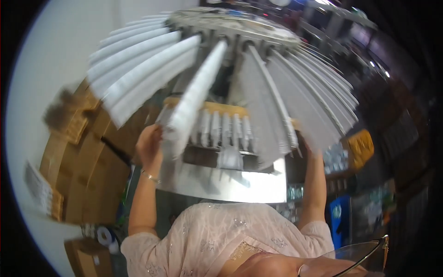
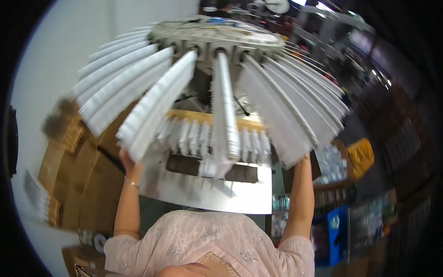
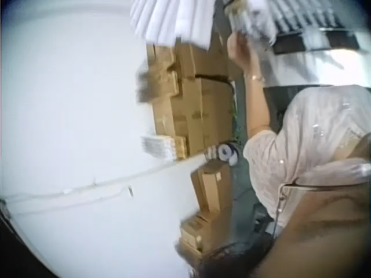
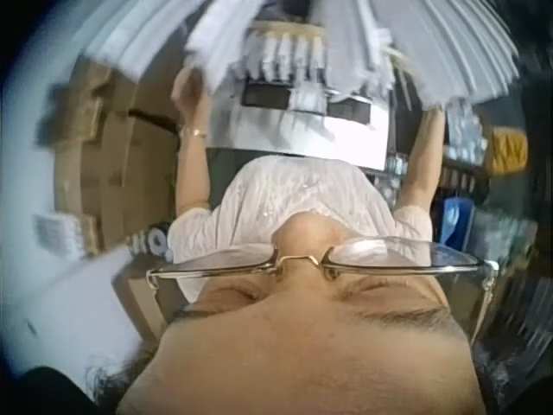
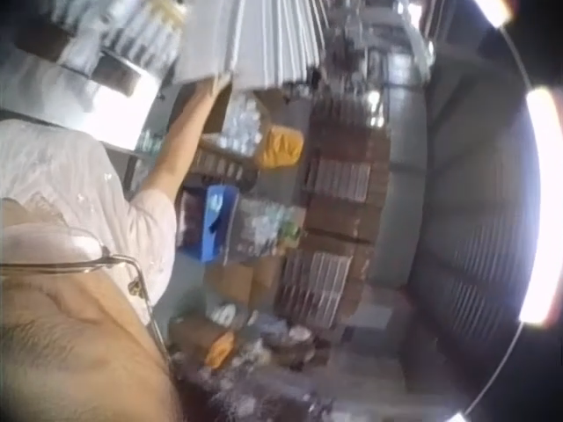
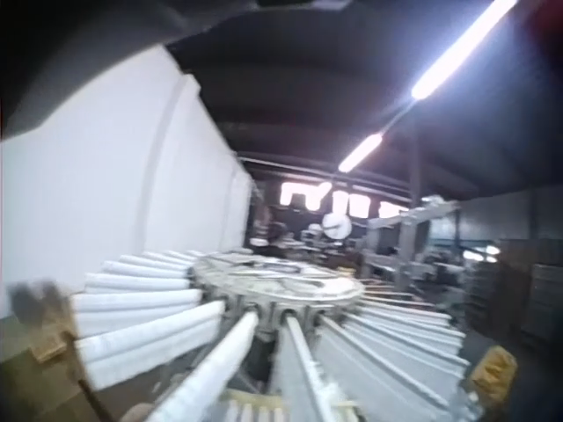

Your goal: Removing manufactured items from a rotating assembly machine and placing them into containers.

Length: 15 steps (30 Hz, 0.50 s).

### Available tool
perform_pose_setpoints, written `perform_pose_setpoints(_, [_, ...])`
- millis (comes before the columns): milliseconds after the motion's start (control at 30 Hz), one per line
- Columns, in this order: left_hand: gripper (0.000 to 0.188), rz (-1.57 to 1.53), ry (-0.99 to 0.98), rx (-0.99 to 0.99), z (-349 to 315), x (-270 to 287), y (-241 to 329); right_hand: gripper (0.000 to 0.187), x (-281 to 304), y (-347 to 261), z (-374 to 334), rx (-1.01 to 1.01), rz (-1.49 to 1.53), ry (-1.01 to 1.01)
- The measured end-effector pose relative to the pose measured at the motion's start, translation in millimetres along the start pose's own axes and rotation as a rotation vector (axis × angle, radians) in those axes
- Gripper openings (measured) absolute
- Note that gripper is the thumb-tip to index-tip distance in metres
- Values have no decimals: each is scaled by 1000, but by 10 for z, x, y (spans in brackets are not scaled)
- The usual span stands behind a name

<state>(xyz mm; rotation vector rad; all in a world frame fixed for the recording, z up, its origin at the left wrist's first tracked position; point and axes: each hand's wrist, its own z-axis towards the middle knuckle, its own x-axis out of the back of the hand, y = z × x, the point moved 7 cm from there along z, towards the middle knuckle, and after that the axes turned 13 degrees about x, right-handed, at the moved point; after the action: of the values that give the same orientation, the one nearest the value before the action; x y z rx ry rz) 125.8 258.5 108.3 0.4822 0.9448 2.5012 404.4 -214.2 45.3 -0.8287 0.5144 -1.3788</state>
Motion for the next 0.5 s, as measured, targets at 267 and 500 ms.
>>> perform_pose_setpoints(267, [22, -120, 64, 75, 73, 169, -325, 34, -417, -666, 161, 17, 129, 157])
perform_pose_setpoints(500, [21, -143, 78, 144, 166, 369, -535, 34, -836, -354, 62, -611, 1373, 317])
